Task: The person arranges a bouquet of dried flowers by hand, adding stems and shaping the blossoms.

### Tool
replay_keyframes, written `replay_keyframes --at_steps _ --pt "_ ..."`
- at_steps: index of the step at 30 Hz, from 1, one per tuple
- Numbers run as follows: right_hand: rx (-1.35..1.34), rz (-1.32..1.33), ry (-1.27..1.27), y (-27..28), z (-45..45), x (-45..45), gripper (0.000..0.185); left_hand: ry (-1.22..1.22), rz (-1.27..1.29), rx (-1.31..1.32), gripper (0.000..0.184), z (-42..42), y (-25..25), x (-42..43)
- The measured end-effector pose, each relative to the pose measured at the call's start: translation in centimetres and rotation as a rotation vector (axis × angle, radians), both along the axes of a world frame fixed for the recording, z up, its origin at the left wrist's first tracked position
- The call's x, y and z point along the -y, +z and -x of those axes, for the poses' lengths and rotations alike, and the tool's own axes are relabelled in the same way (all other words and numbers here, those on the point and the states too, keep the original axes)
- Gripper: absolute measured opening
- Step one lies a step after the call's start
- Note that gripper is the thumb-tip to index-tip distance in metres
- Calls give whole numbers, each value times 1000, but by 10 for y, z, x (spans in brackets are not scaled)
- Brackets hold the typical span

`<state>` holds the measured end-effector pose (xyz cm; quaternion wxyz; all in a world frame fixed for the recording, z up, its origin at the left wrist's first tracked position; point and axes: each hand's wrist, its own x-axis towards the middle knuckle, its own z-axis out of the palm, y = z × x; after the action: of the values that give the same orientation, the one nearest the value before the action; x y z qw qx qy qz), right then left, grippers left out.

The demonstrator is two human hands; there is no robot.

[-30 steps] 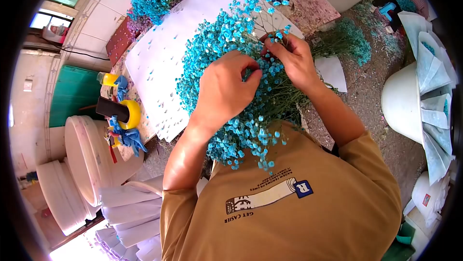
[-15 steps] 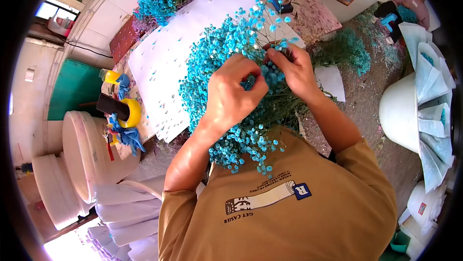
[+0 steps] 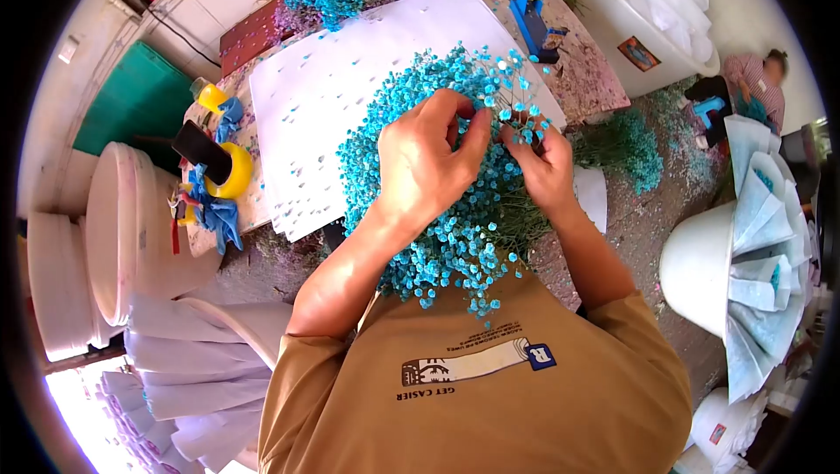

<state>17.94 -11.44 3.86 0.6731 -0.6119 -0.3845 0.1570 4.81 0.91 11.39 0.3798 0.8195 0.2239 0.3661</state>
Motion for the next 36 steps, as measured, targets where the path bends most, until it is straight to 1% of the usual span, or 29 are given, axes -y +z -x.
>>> replay_keyframes --at_steps 2,3,4,6,7,8,10,11,12,13,14,15,16,17,18,20,21,23,24,26,27,29,33,35,36 --pt "122 79 -34 2 -2 2 21 8 -105 101 17 -3 -3 -6" --pt "160 92 -45 3 -1 2 29 18 -103 108 17 -2 -6 -8" --pt "169 93 -37 5 0 1 29 -14 -95 128 16 -1 -8 -11" --pt "285 13 -107 11 4 -1 41 -46 -87 154 14 1 -8 -12" --pt "341 11 -112 15 2 -2 48 -72 44 128 14 4 -6 -9" --pt "346 13 -113 20 3 -3 48 -101 176 100 13 7 -6 -7" --pt "286 -144 -144 30 10 -6 44 -130 220 77 11 15 -8 -4" --pt "243 -180 -147 33 12 -7 34 -199 385 162 9 19 -11 -2" --pt "246 -179 -150 33 10 -7 34 -268 549 246 9 22 -14 -3" --pt "276 -133 -141 30 7 -5 30 -308 536 329 10 24 -22 -8" --pt "306 -86 -131 28 6 -4 26 -294 593 405 11 28 -22 -8" --pt "207 -130 -103 25 9 -6 21 -317 674 442 10 31 -22 -10" --pt "208 -129 -101 25 10 -5 21 -337 756 478 10 35 -20 -13" --pt "200 -127 -84 24 11 -5 21 -446 828 467 8 45 -17 -19" --pt "193 -125 -64 24 12 -5 21 -631 909 562 10 47 -16 -25" --pt "207 -111 -56 22 13 -5 22 -516 691 552 13 47 -6 -13" --pt "222 -101 -58 21 14 -5 23 -513 692 554 13 50 1 -9" --pt "189 -101 -57 24 20 -7 23 -495 676 386 13 54 11 -2" --pt "155 -102 -57 25 21 -7 24 -422 521 213 15 56 13 -2" --pt "167 -86 -53 23 21 -5 25 -272 227 13 13 55 25 6" --pt "180 -71 -50 21 21 -5 26 -274 227 12 13 53 21 5" --pt "175 -72 -45 18 19 -4 26 -185 -181 47 7 45 9 0" --pt "193 -74 -10 23 21 -2 28 -190 -139 100 5 46 7 -1" --pt "212 -51 -10 31 25 -1 28 -210 176 186 8 48 10 2" --pt "236 -27 -9 33 26 0 28 -214 174 181 8 49 13 2"
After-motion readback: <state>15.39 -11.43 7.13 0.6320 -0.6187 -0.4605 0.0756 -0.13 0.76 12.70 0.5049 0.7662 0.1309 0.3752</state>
